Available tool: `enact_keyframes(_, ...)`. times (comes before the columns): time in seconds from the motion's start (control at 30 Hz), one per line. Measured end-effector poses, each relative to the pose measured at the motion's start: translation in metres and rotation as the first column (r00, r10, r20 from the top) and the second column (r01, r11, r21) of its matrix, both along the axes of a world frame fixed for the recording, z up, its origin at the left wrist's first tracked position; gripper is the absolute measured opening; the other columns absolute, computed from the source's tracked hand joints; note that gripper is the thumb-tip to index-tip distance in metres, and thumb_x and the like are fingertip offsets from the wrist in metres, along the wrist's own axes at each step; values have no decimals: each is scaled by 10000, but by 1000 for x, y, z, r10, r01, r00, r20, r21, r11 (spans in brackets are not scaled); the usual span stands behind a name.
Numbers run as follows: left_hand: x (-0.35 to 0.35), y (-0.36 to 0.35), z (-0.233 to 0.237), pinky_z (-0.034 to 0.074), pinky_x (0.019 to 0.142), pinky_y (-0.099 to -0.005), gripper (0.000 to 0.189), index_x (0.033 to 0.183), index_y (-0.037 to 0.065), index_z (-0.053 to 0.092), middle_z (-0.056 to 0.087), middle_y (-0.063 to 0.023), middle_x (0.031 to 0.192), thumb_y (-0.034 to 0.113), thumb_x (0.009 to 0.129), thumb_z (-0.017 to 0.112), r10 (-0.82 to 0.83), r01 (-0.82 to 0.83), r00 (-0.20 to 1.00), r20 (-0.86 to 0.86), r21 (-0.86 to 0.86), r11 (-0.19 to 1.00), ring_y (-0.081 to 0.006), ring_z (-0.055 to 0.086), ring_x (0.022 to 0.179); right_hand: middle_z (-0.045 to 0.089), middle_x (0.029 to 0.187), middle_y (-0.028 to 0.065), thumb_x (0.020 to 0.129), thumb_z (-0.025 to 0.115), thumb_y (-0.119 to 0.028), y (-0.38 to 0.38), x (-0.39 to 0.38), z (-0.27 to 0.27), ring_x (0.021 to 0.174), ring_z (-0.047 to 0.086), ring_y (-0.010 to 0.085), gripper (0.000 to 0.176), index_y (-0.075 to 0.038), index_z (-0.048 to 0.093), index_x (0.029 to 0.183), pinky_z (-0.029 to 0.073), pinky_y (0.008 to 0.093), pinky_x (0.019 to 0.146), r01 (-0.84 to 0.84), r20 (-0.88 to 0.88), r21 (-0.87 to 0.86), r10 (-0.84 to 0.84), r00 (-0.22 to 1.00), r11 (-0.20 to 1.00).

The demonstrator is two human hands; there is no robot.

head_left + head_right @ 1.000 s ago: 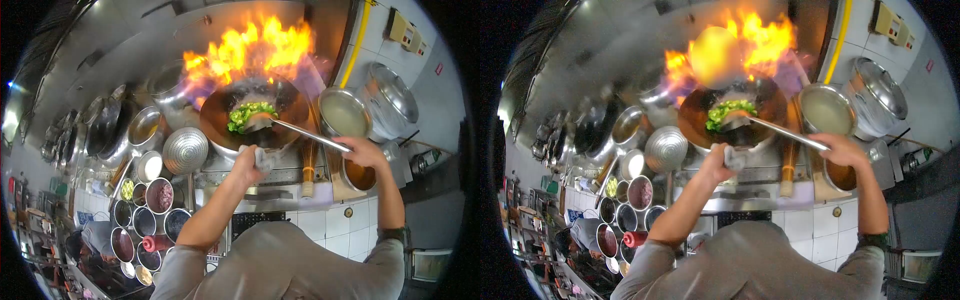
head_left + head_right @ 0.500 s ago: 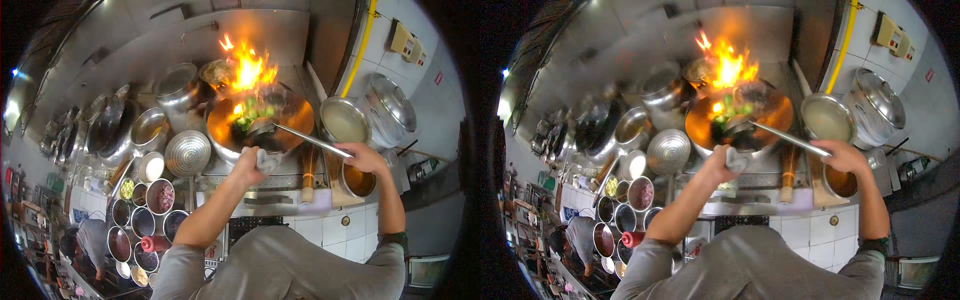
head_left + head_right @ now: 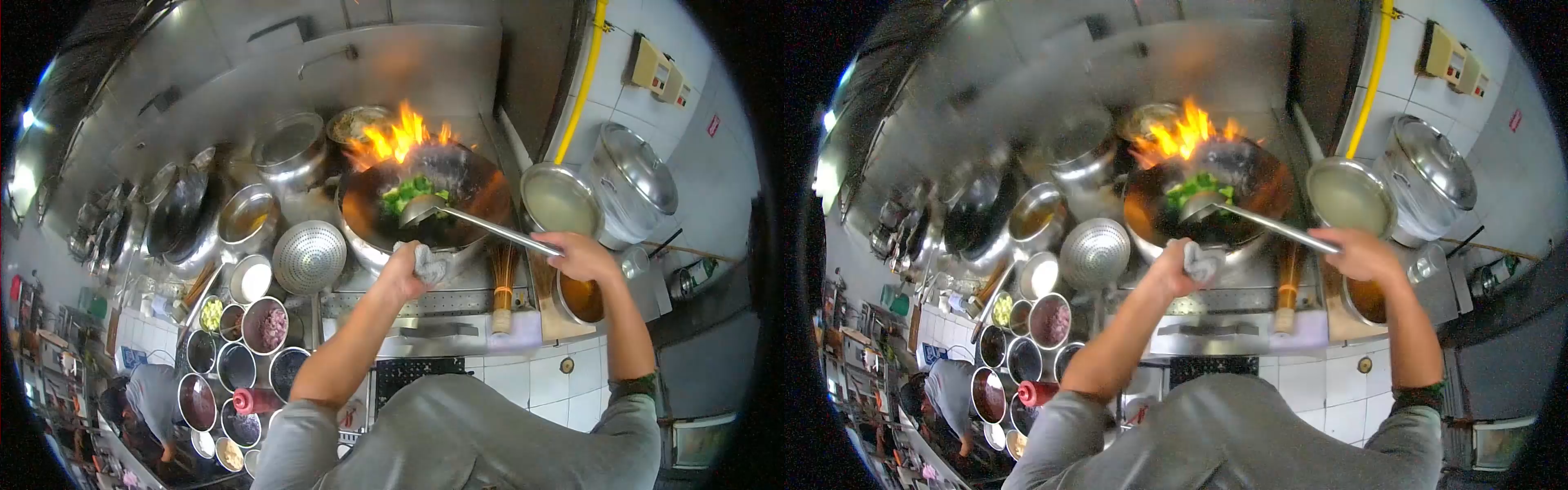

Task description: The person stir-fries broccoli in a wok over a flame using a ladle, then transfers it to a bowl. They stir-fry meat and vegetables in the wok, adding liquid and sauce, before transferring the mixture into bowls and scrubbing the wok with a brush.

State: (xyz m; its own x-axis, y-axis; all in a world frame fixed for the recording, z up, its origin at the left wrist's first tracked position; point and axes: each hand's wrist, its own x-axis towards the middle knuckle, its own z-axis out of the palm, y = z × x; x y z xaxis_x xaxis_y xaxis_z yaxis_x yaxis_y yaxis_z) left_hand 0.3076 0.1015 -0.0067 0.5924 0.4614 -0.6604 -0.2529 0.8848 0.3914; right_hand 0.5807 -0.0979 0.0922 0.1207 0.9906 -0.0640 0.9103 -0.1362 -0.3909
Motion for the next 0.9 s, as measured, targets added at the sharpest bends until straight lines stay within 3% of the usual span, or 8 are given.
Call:
enact_keyframes(0.17, -20, -39, -116, 565, 915, -482, 329, 1309, 99, 526, 608, -230, 1249, 176, 1003, 434, -55, 27, 973, 225, 125, 992, -332, 613, 1121, 679, 1049, 238, 887, 561, -66, 14, -45, -20, 940, 659, 408, 536, -225, 574, 1398, 527, 485, 832, 188, 194, 77, -199, 961, 979)
enact_keyframes(0.23, -31, -96, -24, 548, 957, -513, 329, 1320, 93, 506, 588, -207, 1317, 163, 1010, 423, 99, -123, 991, 90, 326, 937, -336, 596, 1181, 697, 990, 178, 875, 590, -39, -13, -29, -48, 900, 676, 368, 544, -176, 566, 1401, 530, 466, 818, 44, -14, 344, -42, 999, 938)
enact_keyframes(0.3, -35, -68, -21, 577, 898, -494, 214, 1197, 108, 520, 591, -153, 1297, 197, 1022, 436, 107, -104, 990, -96, 34, 994, -304, 640, 1075, 671, 936, 97, 884, 602, -24, -31, -29, -52, 803, 664, 246, 544, -111, 530, 1417, 541, 393, 740, 216, -486, 134, -126, 865, 967)
enact_keyframes(0.37, -34, -21, -24, 574, 759, -479, 85, 984, 111, 592, 665, -91, 1002, 130, 955, 515, 74, -58, 981, 178, -92, 994, -276, 674, 963, 591, 870, 56, 913, 584, -25, -34, -62, 5, 657, 567, 122, 580, -40, 416, 1468, 495, 295, 562, 293, -682, -225, -365, 633, 929)
enact_keyframes(0.57, -26, -34, -4, 566, 675, -451, 101, 929, 95, 568, 623, -84, 902, 183, 960, 528, 116, -118, 993, 31, 76, 990, -274, 648, 788, 543, 821, 52, 910, 584, -28, -31, -58, 20, 584, 530, 104, 657, 4, 305, 1504, 461, 278, 451, 349, -894, -176, -298, 334, 920)
enact_keyframes(0.7, -30, -78, -9, 577, 734, -399, 234, 1088, 11, 539, 606, -87, 954, 152, 901, 544, 162, -38, 964, -213, 490, 871, -232, 627, 881, 548, 822, 42, 911, 582, -72, -28, -45, 28, 558, 519, 105, 720, -7, 239, 1540, 465, 288, 444, 393, -834, -224, -384, 395, 892)
enact_keyframes(0.8, -30, -80, -47, 565, 843, -410, 412, 1261, -10, 448, 578, -150, 1203, 142, 894, 558, 182, -14, 969, -168, 695, 719, -263, 582, 1096, 561, 830, 24, 922, 575, -87, -6, -55, 33, 543, 512, 103, 532, 17, 405, 1416, 465, 290, 447, 396, -813, -357, -490, 314, 846)
enact_keyframes(0.9, -25, -46, -66, 580, 830, -468, 384, 1259, -9, 468, 613, -188, 1187, 170, 929, 545, 172, -10, 954, -244, 548, 837, -302, 620, 1065, 539, 839, 40, 956, 548, -73, 26, -55, 21, 554, 496, 54, 180, -36, 508, 1128, 418, 243, 407, 56, -930, -362, -357, -85, 931)
